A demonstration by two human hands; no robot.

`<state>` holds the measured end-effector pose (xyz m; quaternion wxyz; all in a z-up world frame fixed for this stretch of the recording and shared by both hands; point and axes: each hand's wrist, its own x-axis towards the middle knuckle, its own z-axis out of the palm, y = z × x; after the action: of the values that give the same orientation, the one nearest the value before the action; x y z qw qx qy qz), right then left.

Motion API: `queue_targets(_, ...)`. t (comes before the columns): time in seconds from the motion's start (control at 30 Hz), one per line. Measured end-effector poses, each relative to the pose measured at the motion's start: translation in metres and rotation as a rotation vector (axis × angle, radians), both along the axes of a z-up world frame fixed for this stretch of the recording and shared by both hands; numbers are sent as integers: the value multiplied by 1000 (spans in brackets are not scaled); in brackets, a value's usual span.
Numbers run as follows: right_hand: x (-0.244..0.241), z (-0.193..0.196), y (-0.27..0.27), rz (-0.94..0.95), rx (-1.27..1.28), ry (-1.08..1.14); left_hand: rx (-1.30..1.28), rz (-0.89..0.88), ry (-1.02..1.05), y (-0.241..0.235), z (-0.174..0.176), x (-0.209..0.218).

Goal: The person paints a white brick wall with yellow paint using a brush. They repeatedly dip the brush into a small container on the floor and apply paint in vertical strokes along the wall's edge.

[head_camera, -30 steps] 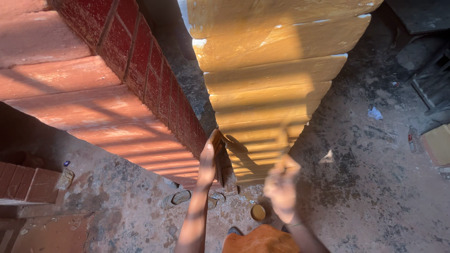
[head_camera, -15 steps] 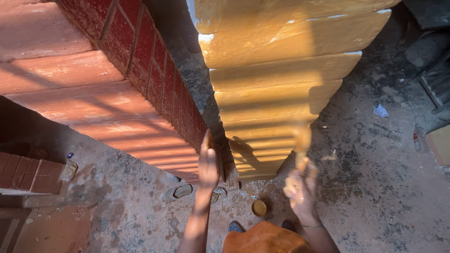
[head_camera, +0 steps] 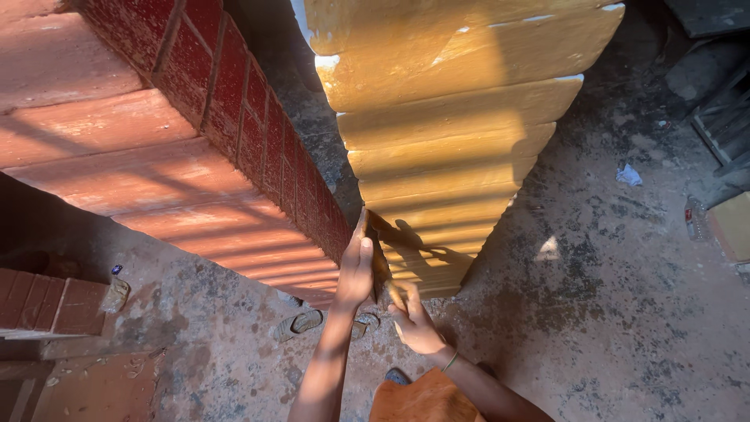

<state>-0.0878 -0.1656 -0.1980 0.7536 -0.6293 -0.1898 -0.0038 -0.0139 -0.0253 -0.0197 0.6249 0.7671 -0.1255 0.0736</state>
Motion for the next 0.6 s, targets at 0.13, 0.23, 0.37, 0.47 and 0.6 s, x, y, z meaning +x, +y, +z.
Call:
queue_targets(0.13, 2, 13, -37, -57, 182, 583, 9, -19, -68, 0, -8, -4)
queue_targets(0.23, 8, 40, -97, -215, 311, 244, -4, -43, -99, 0, -11, -1)
queue_targets(0.37, -6, 56, -148, -617, 352, 517, -8, -40, -83, 1, -13, 0)
queue_targets(0.47, 0, 43, -138, -705, 282, 437, -30, -38, -86, -2, -14, 0)
queue_targets(0.6, 13, 6, -71, -699, -67, 315, -38, -10, -37, -5, -16, -2)
